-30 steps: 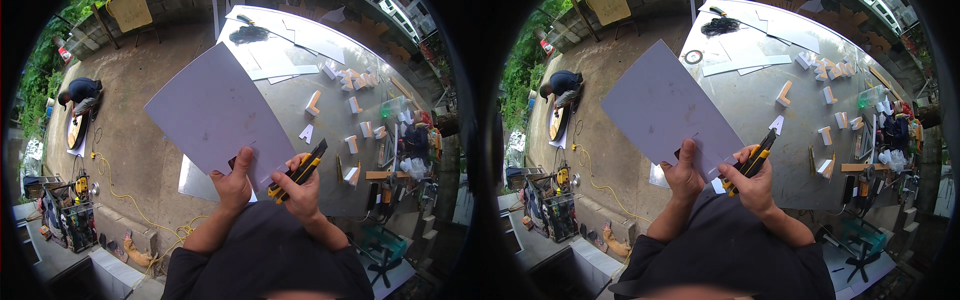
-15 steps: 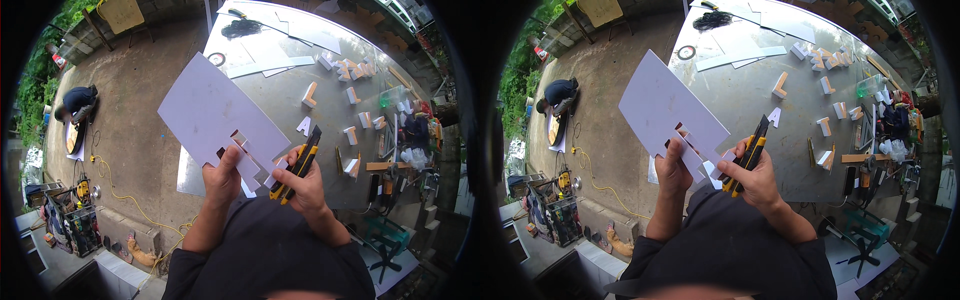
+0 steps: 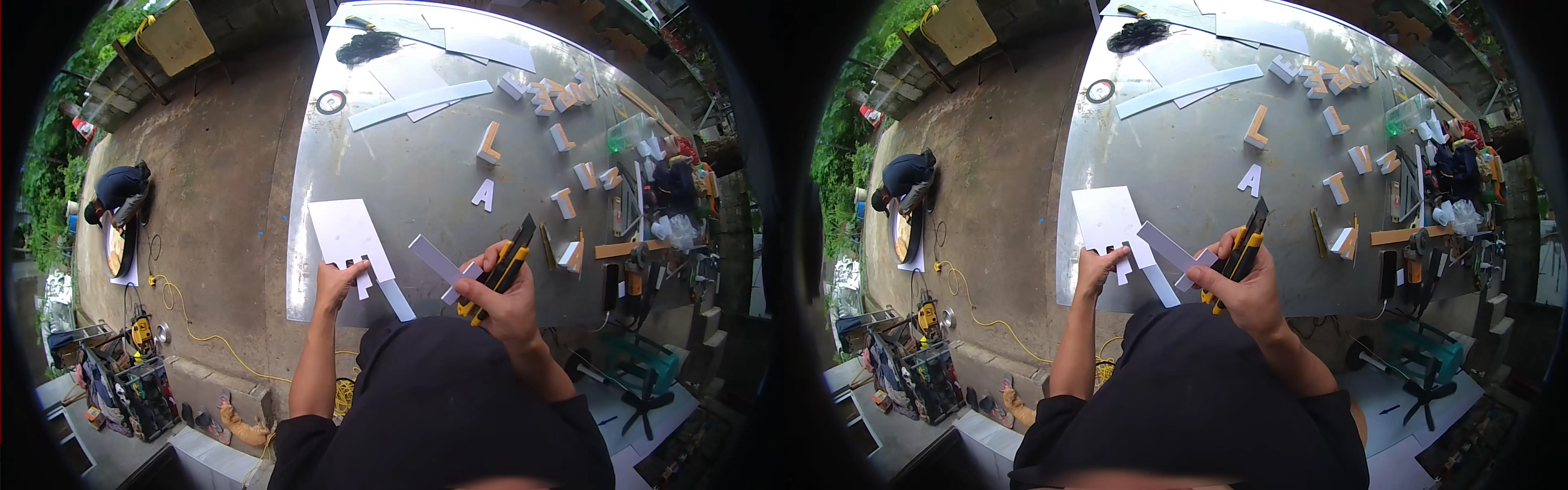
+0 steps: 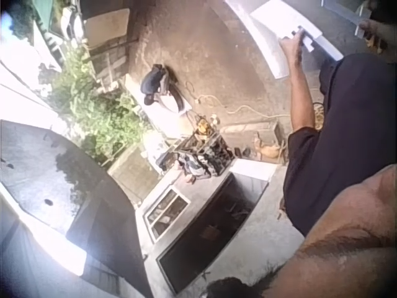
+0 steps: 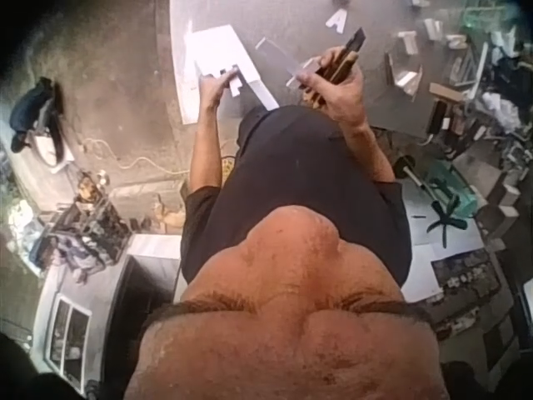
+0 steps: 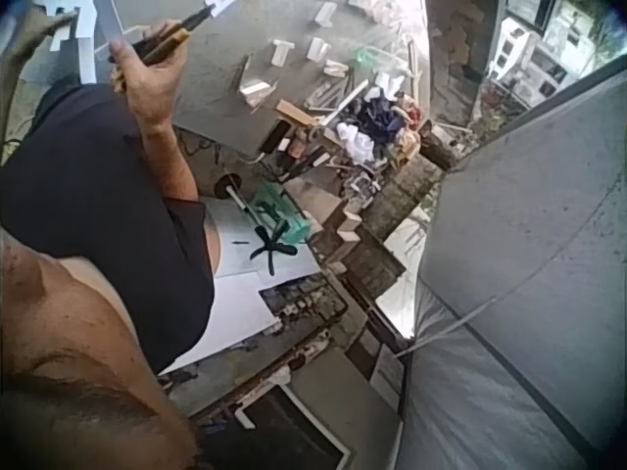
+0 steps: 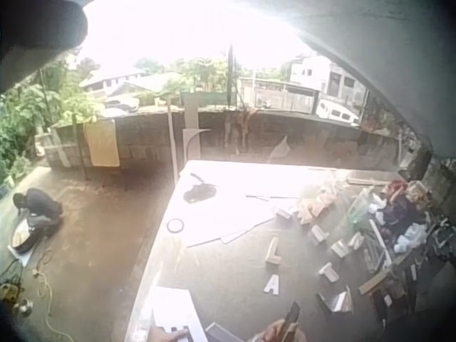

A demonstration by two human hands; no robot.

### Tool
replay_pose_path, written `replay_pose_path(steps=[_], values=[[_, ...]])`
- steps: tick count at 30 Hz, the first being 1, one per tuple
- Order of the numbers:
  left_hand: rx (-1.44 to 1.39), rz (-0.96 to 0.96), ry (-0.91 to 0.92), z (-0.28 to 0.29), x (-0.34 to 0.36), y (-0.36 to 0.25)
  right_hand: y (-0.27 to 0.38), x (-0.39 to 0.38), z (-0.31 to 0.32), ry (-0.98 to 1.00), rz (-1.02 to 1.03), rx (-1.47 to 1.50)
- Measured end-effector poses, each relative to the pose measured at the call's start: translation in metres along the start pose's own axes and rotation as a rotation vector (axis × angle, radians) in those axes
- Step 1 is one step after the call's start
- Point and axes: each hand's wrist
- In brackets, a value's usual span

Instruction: Cutting out sign letters from a foam or plastic board using a utility knife.

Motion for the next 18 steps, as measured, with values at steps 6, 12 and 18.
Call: replay_pose_path(steps=[6,12,18], values=[[0.047,0.168,0.083,-0.020,0.016,0.036,0.021,-0.014,-0.014,0.057,0.179,-0.274],[0.553,0.327,0.380,0.014,-0.033,-0.052,0.024,-0.015,-0.007,0.072,0.363,-0.397],[-0.663,0.343,1.018,-0.030,-0.081,-0.128,-0.004,0.017,0.010,0.281,0.696,-0.715]])
Point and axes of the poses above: each hand's wrist, its own x-axis towards the middle knuckle, its own z-axis out of the back of the hand, y = z × x, and after that the axes turned 1 degree about z, right-handed
